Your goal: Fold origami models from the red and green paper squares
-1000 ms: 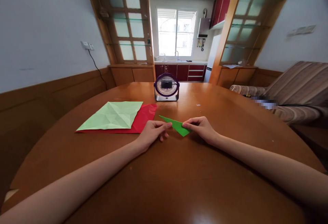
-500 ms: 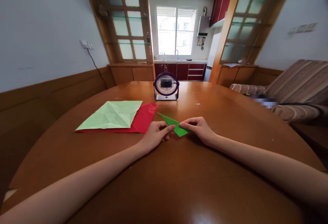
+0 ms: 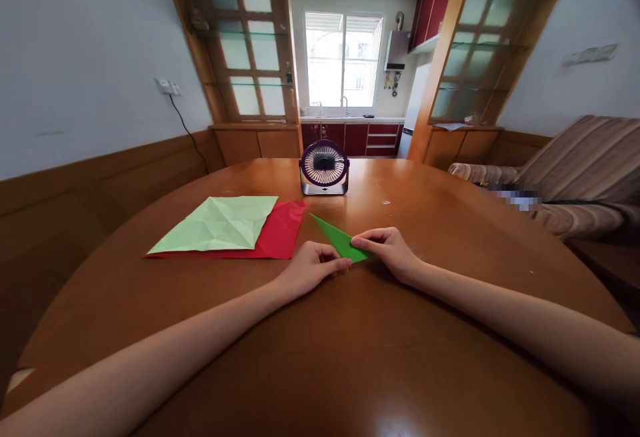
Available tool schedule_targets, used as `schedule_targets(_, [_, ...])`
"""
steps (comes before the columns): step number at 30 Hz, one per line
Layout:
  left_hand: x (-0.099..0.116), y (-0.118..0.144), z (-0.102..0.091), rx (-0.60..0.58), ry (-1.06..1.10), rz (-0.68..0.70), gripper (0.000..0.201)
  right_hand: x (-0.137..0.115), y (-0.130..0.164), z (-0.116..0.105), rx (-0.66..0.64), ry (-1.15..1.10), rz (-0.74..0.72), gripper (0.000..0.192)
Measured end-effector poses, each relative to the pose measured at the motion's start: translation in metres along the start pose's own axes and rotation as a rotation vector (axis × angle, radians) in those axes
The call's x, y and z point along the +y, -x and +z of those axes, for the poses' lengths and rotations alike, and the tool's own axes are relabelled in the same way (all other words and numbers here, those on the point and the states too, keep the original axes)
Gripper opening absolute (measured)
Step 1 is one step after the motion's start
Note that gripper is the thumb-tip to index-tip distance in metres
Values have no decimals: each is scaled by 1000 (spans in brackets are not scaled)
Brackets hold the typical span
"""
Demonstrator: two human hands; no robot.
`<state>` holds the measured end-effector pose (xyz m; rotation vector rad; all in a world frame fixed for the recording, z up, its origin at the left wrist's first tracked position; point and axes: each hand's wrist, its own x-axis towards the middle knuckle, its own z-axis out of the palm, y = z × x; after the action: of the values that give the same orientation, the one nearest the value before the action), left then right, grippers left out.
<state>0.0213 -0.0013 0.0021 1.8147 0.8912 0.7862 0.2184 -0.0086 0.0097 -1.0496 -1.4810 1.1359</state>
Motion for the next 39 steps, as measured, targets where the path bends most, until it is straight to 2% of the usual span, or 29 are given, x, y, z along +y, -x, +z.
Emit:
schedule_targets(6, [-1, 0, -1, 28, 81, 9, 36, 2, -2, 0, -15, 20, -20, 33])
schedule_targets(10, [1, -1, -1, 134, 177, 8, 34, 8, -4, -3, 55, 60, -105, 31])
schedule_targets(13, [1, -1, -2, 226, 269, 7, 37, 12, -3, -3, 60, 164, -191, 30])
schedule_targets(16, [0, -1, -2, 248, 295, 8, 40, 11, 1, -1, 50, 329, -299, 29])
schedule_targets(21, [-3, -3, -3, 183, 344, -28, 44, 7, 6, 2, -4, 426, -382, 29])
schedule_targets(29, [-3, -2, -5, 12, 504, -29, 43, 11, -1, -2, -65, 238, -289, 31])
schedule_targets(39, [-2, -1, -6, 29, 621, -6, 31, 14, -1, -1, -52, 149, -244, 29])
